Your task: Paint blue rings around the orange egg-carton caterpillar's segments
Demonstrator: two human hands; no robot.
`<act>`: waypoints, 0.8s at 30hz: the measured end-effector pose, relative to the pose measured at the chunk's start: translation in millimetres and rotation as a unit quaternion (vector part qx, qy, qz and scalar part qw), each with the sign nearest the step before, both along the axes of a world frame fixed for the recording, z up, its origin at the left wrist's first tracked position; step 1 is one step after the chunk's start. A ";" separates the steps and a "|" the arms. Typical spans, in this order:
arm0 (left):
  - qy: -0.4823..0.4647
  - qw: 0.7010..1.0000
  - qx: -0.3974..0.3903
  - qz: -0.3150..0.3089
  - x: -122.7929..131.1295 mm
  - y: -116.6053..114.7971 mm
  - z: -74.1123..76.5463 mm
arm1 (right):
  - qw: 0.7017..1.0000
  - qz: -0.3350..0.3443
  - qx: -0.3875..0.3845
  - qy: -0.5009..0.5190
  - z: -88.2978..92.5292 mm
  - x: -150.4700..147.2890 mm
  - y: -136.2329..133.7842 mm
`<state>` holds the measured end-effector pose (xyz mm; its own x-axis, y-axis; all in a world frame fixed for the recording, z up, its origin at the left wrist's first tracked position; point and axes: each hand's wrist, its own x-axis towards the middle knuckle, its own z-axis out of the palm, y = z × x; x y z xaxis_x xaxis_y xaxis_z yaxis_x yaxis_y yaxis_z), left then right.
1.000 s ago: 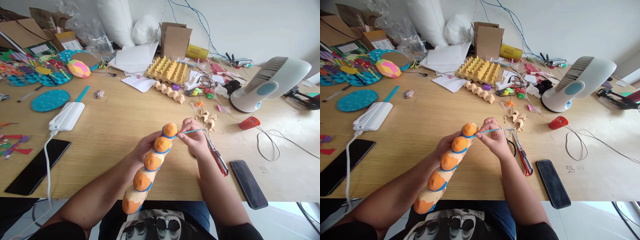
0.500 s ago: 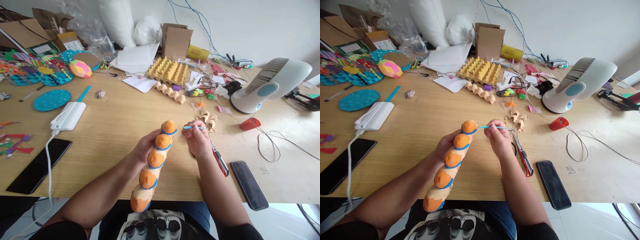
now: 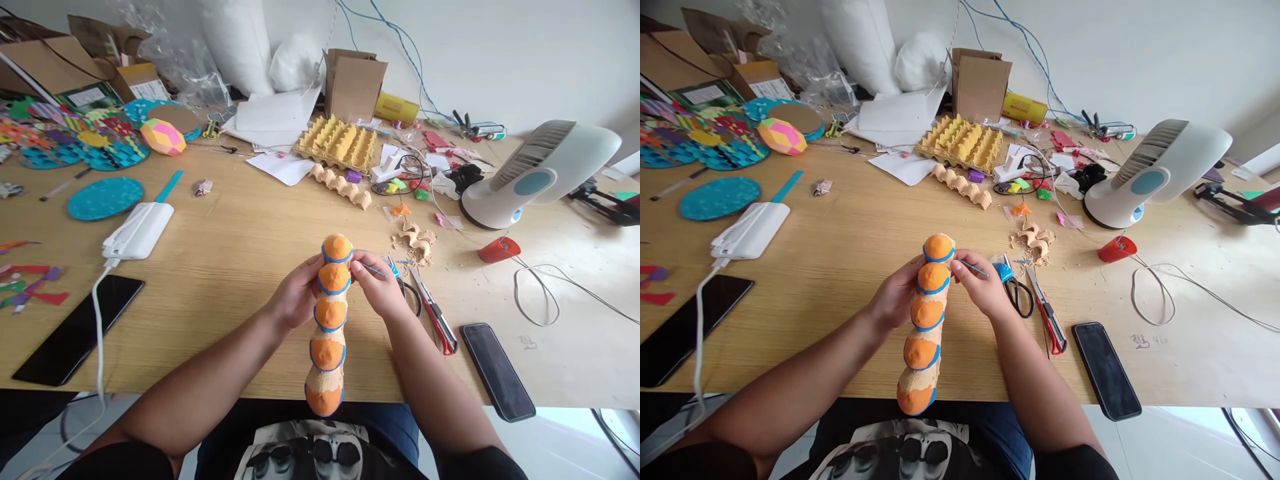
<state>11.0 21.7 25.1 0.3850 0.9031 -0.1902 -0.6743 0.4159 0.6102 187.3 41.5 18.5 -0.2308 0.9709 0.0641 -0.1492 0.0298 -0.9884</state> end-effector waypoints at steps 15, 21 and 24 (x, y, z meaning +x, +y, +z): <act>0.145 0.975 0.167 0.035 -6.3 3.3 -12.7 | 0.976 0.016 -0.149 0.161 0.5 -1.9 1.0; 0.176 0.962 0.195 0.076 -8.9 7.0 -22.0 | 0.970 0.018 -0.172 0.169 0.8 -1.6 0.3; 0.206 0.953 0.207 0.077 -10.9 8.5 -24.1 | 0.970 0.025 -0.175 0.168 1.2 -1.3 0.2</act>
<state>0.1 30.2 1.0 0.2109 0.9735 0.0883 -0.3762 -0.0026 0.9265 186.0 41.7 19.7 -0.3017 0.9350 -0.1864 -0.4579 -0.3136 -0.8318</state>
